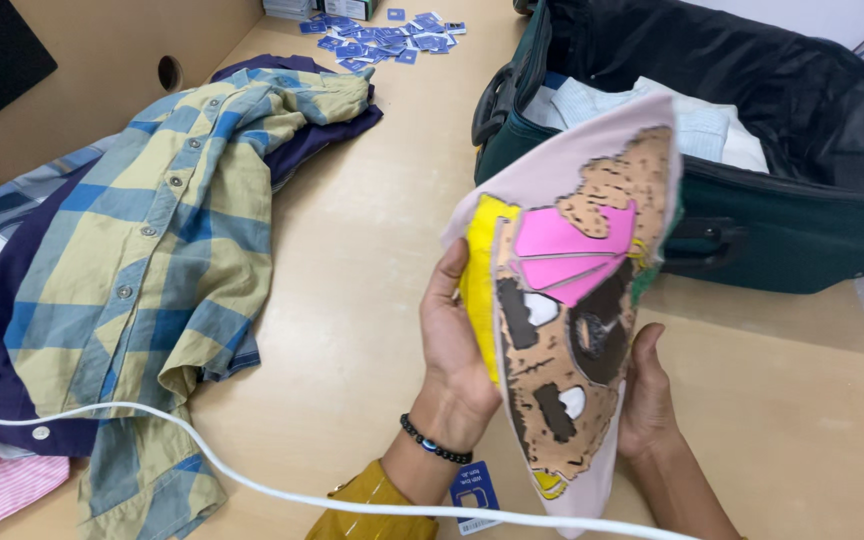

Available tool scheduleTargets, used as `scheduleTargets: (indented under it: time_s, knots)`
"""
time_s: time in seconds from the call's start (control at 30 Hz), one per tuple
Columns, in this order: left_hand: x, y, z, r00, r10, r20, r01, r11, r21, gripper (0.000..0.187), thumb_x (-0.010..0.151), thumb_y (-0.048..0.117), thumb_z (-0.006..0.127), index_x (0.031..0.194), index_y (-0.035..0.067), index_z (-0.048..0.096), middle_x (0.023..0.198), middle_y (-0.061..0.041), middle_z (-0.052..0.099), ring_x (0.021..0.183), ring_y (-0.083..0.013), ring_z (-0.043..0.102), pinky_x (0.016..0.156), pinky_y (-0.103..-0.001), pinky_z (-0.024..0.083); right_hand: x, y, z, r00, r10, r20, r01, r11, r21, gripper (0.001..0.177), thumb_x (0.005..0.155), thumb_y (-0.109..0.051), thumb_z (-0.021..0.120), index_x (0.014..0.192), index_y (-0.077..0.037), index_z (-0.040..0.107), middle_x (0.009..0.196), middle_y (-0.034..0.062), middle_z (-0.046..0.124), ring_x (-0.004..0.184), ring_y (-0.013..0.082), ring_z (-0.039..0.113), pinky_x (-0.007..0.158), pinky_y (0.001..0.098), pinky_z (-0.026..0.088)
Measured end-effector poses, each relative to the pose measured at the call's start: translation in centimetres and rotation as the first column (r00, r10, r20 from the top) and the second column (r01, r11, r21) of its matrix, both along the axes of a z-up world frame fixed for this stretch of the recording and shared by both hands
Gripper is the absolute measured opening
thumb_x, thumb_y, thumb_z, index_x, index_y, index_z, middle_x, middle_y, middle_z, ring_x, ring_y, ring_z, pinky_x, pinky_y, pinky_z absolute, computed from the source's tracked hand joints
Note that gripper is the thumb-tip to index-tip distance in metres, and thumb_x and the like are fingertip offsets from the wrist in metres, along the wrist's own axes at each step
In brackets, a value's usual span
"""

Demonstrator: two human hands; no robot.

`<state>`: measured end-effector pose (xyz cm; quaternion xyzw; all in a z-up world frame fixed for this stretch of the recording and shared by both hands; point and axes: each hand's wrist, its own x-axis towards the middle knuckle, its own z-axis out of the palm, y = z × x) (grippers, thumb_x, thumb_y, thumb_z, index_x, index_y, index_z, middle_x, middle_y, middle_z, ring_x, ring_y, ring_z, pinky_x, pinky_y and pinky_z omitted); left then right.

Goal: The person folds a light pink t-shirt on a table and places it into an open green suitcase. The person then picks up a blue and yellow plaid shirt and begins buttoning it.

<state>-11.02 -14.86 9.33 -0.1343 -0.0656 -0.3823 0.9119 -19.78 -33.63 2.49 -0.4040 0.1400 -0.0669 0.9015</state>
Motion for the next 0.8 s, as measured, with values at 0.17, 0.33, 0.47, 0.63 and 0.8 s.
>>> scheduleTargets:
  time_s: [0.17,0.33,0.47,0.63,0.8]
  knots:
    - [2.1,4.7,-3.4,0.958,0.257,-0.125,-0.215,0.937,0.277,0.054,0.097,0.040,0.053,0.135,0.004,0.062,0.134,-0.018,0.067,0.121,-0.0335,0.063,0.110,-0.046,0.046,0.6,-2.0,0.2,0.995,-0.078,-0.061,0.068,0.985,-0.158,0.064,0.090,-0.034,0.067,0.146,-0.009,0.049,0.137,0.0036,0.064,0.127,0.0197,0.059,0.109,0.0414,0.045]
    - [3.0,7.9,-7.7,0.888,0.408,-0.212,-0.265,0.831,0.490,0.053,0.093,0.038,0.050,0.131,0.003,0.064,0.132,-0.019,0.067,0.121,-0.0338,0.063,0.108,-0.048,0.046,0.8,-2.2,0.2,0.998,-0.049,-0.030,0.036,0.940,-0.339,0.061,0.091,-0.017,0.067,0.147,-0.007,0.049,0.130,0.0106,0.067,0.116,0.0178,0.064,0.099,0.0352,0.050]
    - [4.4,10.2,-9.6,0.811,0.578,-0.088,-0.364,0.617,0.698,0.048,0.091,0.027,0.050,0.129,0.001,0.062,0.131,-0.018,0.067,0.122,-0.0338,0.063,0.108,-0.051,0.049,0.9,-1.8,-0.5,0.975,-0.204,-0.090,0.085,0.711,-0.698,0.060,0.093,-0.018,0.068,0.147,-0.003,0.045,0.119,0.0158,0.068,0.099,0.0195,0.068,0.084,0.0334,0.057]
    - [4.7,12.0,-8.9,0.483,0.594,0.644,-0.634,-0.271,0.725,0.046,0.096,0.014,0.059,0.137,-0.004,0.049,0.141,-0.016,0.053,0.134,-0.0273,0.050,0.112,-0.043,0.040,-0.4,-3.6,0.6,0.951,-0.306,-0.044,0.141,0.555,-0.820,0.034,0.099,-0.025,0.067,0.120,0.003,0.065,0.094,0.0073,0.069,0.076,0.0107,0.063,0.062,0.0258,0.052]
    - [3.4,11.5,-4.5,0.180,-0.101,0.978,-0.823,-0.560,0.093,0.032,0.097,0.014,0.063,0.123,-0.005,0.063,0.130,-0.021,0.063,0.125,-0.0301,0.060,0.103,-0.039,0.048,-1.0,-1.7,2.2,0.951,-0.158,-0.267,-0.104,0.650,-0.753,0.034,0.096,-0.031,0.068,0.088,0.001,0.077,0.060,0.0042,0.058,0.043,0.0102,0.046,0.040,0.0265,0.033]
